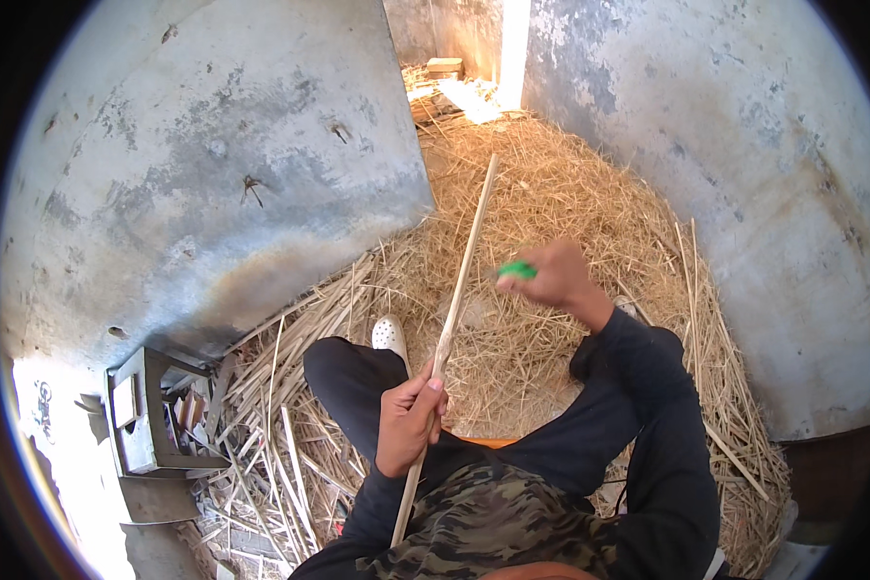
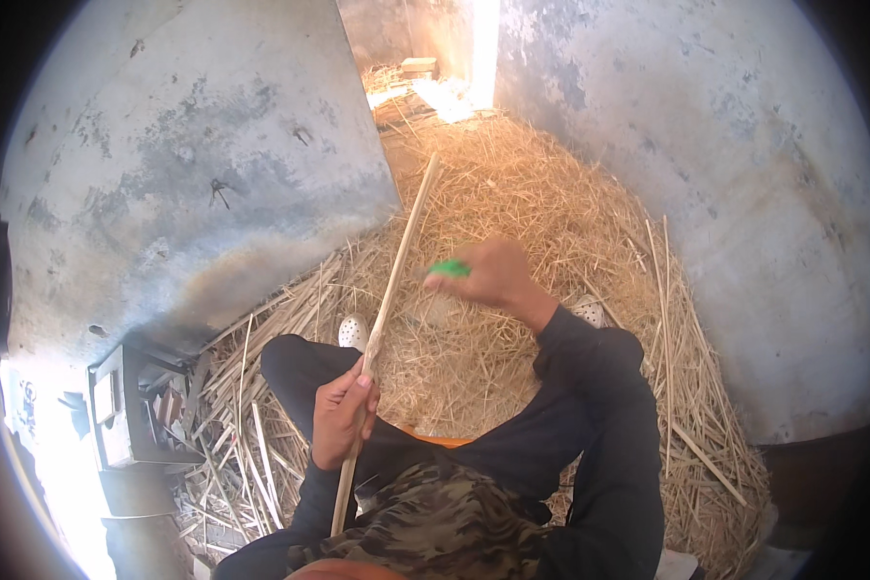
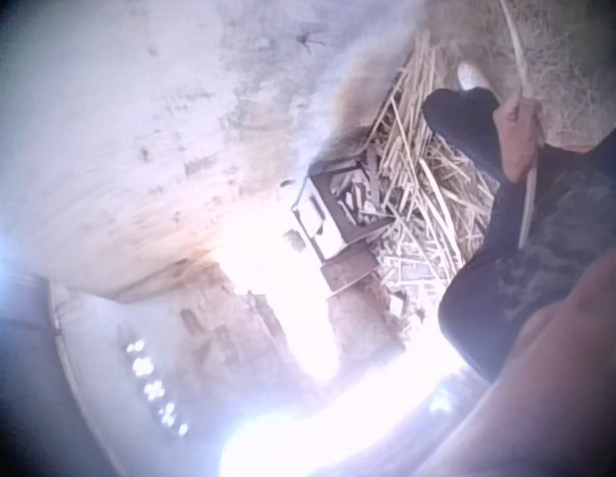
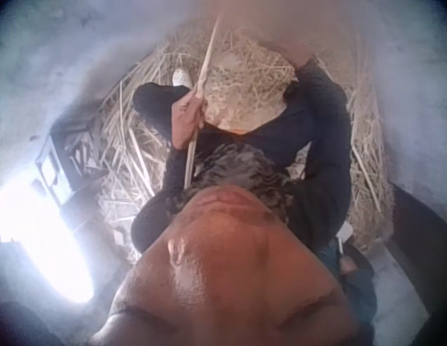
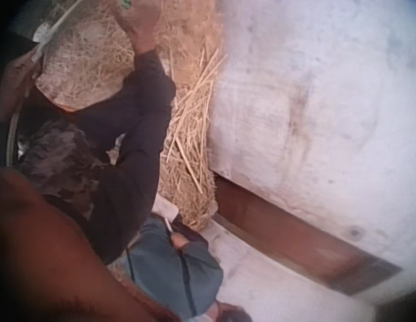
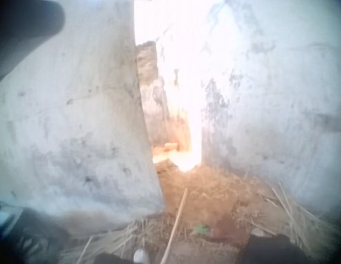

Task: The person sits on a pile of straw and uses a green utility knife to shave the surface of a long, thin wooden stick. They hold the stick with their left hand and scrape along its length with the knife in their right hand, repeating the motion to smooth the wood.

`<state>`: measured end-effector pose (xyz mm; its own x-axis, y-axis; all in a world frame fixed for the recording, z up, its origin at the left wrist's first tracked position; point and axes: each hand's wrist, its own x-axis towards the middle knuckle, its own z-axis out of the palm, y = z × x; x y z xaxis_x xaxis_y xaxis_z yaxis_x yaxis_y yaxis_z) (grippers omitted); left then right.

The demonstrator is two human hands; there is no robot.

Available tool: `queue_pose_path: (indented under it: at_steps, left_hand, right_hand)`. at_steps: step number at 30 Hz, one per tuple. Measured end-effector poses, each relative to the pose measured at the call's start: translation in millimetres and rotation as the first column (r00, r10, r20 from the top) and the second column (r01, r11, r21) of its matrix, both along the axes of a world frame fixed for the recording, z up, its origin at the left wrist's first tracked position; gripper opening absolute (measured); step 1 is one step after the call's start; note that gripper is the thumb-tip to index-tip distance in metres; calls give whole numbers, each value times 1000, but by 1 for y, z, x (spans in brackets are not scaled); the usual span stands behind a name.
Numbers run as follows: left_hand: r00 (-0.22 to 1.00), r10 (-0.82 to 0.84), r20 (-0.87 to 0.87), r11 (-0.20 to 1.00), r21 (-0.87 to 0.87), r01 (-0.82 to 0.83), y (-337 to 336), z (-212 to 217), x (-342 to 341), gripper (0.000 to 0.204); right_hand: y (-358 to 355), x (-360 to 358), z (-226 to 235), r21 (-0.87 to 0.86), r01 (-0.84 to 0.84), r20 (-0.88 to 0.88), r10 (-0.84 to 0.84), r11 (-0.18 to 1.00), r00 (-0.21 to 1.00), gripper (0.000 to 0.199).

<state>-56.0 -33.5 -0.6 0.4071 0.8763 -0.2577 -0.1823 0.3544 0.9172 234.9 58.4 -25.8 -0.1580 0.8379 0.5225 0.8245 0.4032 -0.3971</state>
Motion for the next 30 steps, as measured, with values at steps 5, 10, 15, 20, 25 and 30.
queue_pose_path:
  at_steps: [5,10,15,20,25,30]
  left_hand:
    - [998,-13,-54,999,40,15,-6,6,6,43]
    - [998,-26,-64,999,46,29,-12,4,9,43]
    - [992,-13,-128,999,47,19,-13,16,9,44]
    - [979,-57,-198,989,124,82,-22,15,12,43]
    - [985,-14,-174,991,128,37,-17,13,12,43]
    - [949,-23,-315,976,197,89,-23,20,10,43]
  right_hand:
    - [-11,-27,5,80,-67,111,58,995,992,64]
    - [12,-10,-1,-55,120,53,-117,991,992,70]
    - [-7,-38,0,24,-40,98,38,999,994,72]
    - [34,18,9,-40,234,137,-227,971,964,66]
    - [-6,-21,-5,-4,31,55,-31,1000,998,68]
    - [10,-9,-12,32,86,63,-88,996,994,63]
